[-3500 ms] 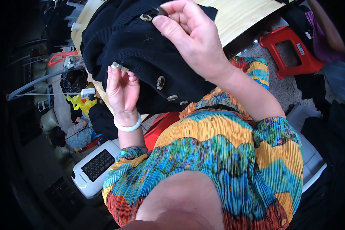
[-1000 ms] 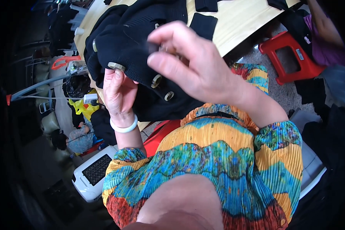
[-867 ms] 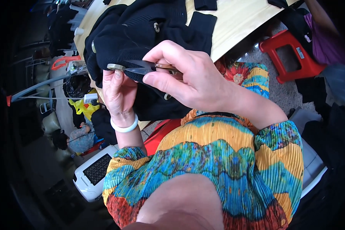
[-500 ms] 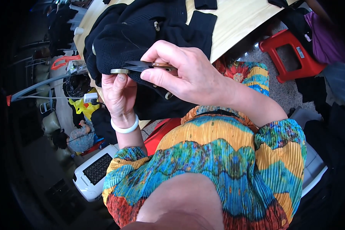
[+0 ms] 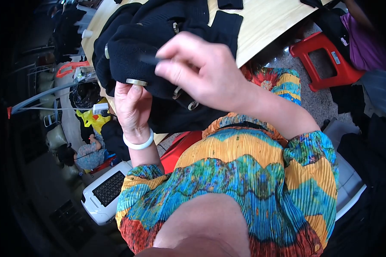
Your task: Using a small trimming tool to remove buttons or fasteners from a black garment.
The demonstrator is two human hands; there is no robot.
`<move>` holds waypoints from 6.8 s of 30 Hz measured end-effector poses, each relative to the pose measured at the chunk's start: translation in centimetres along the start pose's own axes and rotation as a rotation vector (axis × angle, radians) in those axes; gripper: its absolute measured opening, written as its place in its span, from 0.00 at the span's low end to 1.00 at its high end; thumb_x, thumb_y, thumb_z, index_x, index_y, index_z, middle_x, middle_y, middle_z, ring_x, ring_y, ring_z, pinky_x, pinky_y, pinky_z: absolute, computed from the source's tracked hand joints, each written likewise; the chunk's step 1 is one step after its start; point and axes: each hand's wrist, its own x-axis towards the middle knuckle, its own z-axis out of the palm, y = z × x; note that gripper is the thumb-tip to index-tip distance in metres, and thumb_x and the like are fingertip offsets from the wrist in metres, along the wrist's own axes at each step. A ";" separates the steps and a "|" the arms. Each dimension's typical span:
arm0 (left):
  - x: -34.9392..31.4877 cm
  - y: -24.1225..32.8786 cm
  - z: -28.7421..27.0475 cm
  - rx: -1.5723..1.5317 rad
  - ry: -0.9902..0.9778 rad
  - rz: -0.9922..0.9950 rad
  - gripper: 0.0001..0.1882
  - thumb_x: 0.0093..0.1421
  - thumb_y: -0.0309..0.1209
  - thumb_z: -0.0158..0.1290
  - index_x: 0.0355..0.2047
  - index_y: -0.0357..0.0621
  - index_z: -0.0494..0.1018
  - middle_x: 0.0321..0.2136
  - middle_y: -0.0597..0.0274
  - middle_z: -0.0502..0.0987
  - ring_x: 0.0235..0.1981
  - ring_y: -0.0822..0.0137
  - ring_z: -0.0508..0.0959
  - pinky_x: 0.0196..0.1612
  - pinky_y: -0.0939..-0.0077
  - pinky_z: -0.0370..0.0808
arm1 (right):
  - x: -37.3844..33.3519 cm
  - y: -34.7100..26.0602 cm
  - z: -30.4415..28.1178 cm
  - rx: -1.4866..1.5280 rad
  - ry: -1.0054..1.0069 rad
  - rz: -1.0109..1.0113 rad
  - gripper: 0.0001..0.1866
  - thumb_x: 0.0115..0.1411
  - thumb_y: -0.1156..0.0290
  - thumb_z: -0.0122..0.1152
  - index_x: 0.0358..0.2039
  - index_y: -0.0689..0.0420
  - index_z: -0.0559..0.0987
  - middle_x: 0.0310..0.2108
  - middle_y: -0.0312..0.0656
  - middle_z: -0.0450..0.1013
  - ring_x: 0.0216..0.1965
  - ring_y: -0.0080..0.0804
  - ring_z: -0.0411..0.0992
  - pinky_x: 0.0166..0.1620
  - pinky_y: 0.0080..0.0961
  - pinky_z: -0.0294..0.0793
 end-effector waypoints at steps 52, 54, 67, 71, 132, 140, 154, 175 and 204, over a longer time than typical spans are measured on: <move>1.6 1.1 -0.6 0.003 -0.023 -0.188 0.20 0.53 0.17 0.48 0.48 0.35 0.63 0.38 0.59 0.74 0.34 0.74 0.74 0.37 0.84 0.72 | 5.1 3.0 -0.2 0.355 -0.029 0.351 0.21 0.51 0.66 0.62 0.42 0.62 0.68 0.25 0.30 0.66 0.22 0.11 0.62 0.25 0.08 0.62; 1.3 1.2 0.0 -0.021 0.051 -0.171 0.20 0.53 0.17 0.48 0.47 0.35 0.64 0.39 0.57 0.74 0.35 0.73 0.75 0.38 0.84 0.72 | 4.5 2.8 -0.1 0.190 0.063 0.285 0.20 0.54 0.64 0.60 0.42 0.62 0.67 0.28 0.35 0.69 0.32 0.16 0.67 0.39 0.14 0.68; 1.4 0.9 0.5 -0.046 0.041 -0.131 0.17 0.54 0.17 0.44 0.46 0.31 0.66 0.42 0.52 0.72 0.44 0.66 0.72 0.52 0.75 0.65 | 1.8 1.1 -1.7 -0.424 -0.031 -0.316 0.12 0.49 0.69 0.61 0.33 0.59 0.72 0.24 0.39 0.71 0.22 0.26 0.72 0.24 0.17 0.70; 1.6 0.8 0.5 -0.054 0.024 -0.142 0.18 0.53 0.17 0.45 0.46 0.31 0.66 0.42 0.52 0.72 0.44 0.66 0.71 0.52 0.75 0.65 | 1.9 1.2 -1.8 -0.470 -0.049 -0.355 0.11 0.49 0.69 0.61 0.32 0.59 0.72 0.22 0.38 0.71 0.21 0.26 0.72 0.23 0.19 0.69; 1.9 0.2 0.3 -0.167 0.073 -0.261 0.17 0.53 0.16 0.42 0.45 0.31 0.66 0.40 0.53 0.73 0.43 0.66 0.72 0.52 0.73 0.65 | 2.2 2.0 -2.5 -0.202 0.004 -0.064 0.10 0.50 0.69 0.62 0.31 0.59 0.74 0.17 0.36 0.68 0.17 0.18 0.67 0.21 0.15 0.64; 1.9 0.0 0.0 -0.118 0.115 -0.218 0.17 0.53 0.16 0.42 0.45 0.31 0.66 0.41 0.53 0.72 0.44 0.67 0.71 0.53 0.74 0.64 | 2.3 1.9 -2.8 -0.391 -0.132 -0.159 0.12 0.49 0.66 0.62 0.31 0.57 0.73 0.19 0.37 0.70 0.19 0.27 0.70 0.23 0.19 0.67; 2.0 0.2 -0.6 -0.141 0.068 -0.261 0.17 0.52 0.16 0.42 0.44 0.30 0.67 0.40 0.53 0.73 0.44 0.66 0.72 0.52 0.74 0.64 | 3.0 2.1 -3.0 -0.380 -0.235 -0.188 0.10 0.49 0.65 0.61 0.29 0.57 0.74 0.17 0.36 0.68 0.17 0.27 0.67 0.21 0.20 0.64; 2.5 -1.3 -0.2 0.017 0.046 -0.054 0.17 0.52 0.15 0.44 0.44 0.36 0.66 0.41 0.57 0.72 0.45 0.72 0.70 0.51 0.81 0.63 | 2.8 3.0 0.0 -0.123 0.072 -0.145 0.16 0.48 0.77 0.61 0.39 0.59 0.70 0.26 0.40 0.71 0.28 0.24 0.73 0.32 0.18 0.73; 2.4 -1.6 -0.2 -0.061 0.066 -0.280 0.09 0.59 0.28 0.47 0.38 0.38 0.70 0.34 0.63 0.75 0.38 0.72 0.72 0.48 0.75 0.66 | 2.4 2.5 -2.5 -0.029 0.002 0.191 0.09 0.55 0.72 0.54 0.37 0.60 0.72 0.26 0.35 0.70 0.28 0.21 0.69 0.33 0.18 0.68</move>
